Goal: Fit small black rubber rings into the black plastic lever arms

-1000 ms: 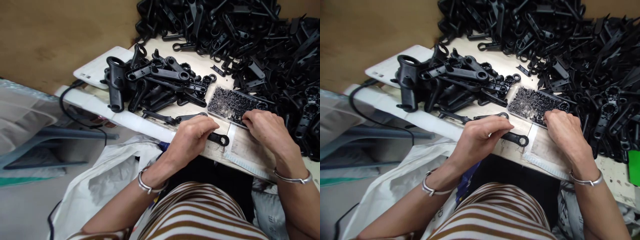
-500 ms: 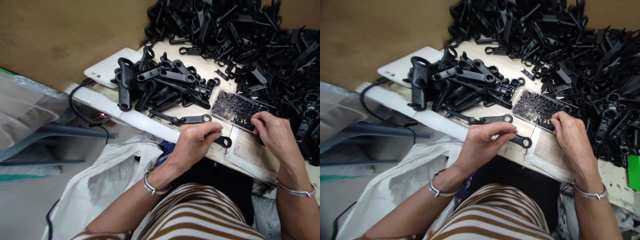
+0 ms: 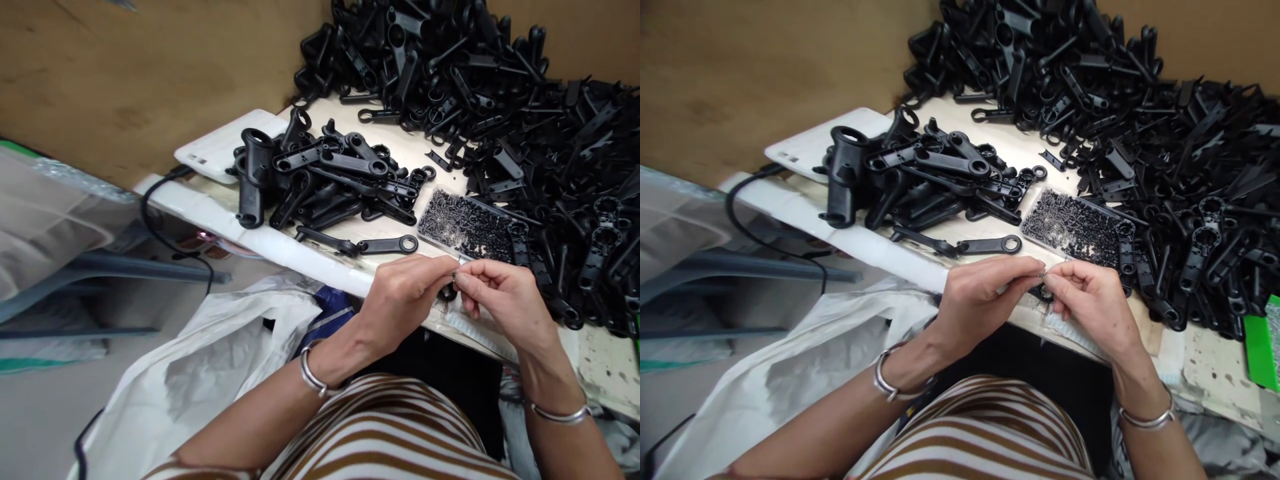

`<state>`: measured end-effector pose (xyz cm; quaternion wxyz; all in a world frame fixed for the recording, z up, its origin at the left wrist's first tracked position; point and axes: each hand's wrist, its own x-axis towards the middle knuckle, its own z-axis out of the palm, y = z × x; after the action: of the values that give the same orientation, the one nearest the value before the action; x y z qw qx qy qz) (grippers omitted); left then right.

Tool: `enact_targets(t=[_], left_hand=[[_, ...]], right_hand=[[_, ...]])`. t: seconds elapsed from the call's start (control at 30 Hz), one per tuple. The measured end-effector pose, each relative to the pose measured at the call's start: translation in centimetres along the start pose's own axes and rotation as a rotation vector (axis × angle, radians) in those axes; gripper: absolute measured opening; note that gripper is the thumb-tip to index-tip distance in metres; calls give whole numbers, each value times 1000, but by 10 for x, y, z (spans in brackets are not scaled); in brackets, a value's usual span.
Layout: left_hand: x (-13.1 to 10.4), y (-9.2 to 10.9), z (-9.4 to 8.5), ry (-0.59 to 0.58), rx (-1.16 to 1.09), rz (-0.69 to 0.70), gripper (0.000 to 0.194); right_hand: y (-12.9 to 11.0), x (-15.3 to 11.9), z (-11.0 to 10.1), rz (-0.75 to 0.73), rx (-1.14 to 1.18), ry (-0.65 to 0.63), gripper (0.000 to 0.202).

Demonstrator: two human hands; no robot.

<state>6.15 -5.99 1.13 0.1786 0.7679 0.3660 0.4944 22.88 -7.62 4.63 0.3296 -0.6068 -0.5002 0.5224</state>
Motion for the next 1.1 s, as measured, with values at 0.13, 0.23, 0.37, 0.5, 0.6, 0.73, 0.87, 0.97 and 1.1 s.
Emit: enact_targets(t=[0.13, 0.23, 0.37, 0.5, 0.6, 0.73, 0.87, 0.97, 1.1], left_hand=[[3, -1, 0, -23, -31, -23, 7], [8, -2, -1, -84, -145, -118, 11], [13, -2, -3, -184, -320, -281, 15], [19, -3, -2, -210, -453, -398, 9], [29, -7, 1, -143, -283, -333, 10], [45, -13, 5, -144, 74, -173, 14], [42, -10, 4, -172, 43, -97, 18], [31, -3, 6, -169, -97, -72, 15], [22, 3, 11, -150, -149, -112, 13]], right_hand=[[4, -1, -3, -35, -7, 23, 25], [5, -2, -4, -95, -39, 48, 21], [5, -3, -3, -213, -129, 79, 16], [9, -4, -7, -276, -219, 133, 12], [12, -4, -12, -238, -208, 189, 12], [16, -1, -17, -133, -101, 222, 15], [19, 1, -19, -48, 4, 199, 22], [20, 0, -17, -26, 91, 160, 25], [18, 0, -14, -20, 218, 106, 22]])
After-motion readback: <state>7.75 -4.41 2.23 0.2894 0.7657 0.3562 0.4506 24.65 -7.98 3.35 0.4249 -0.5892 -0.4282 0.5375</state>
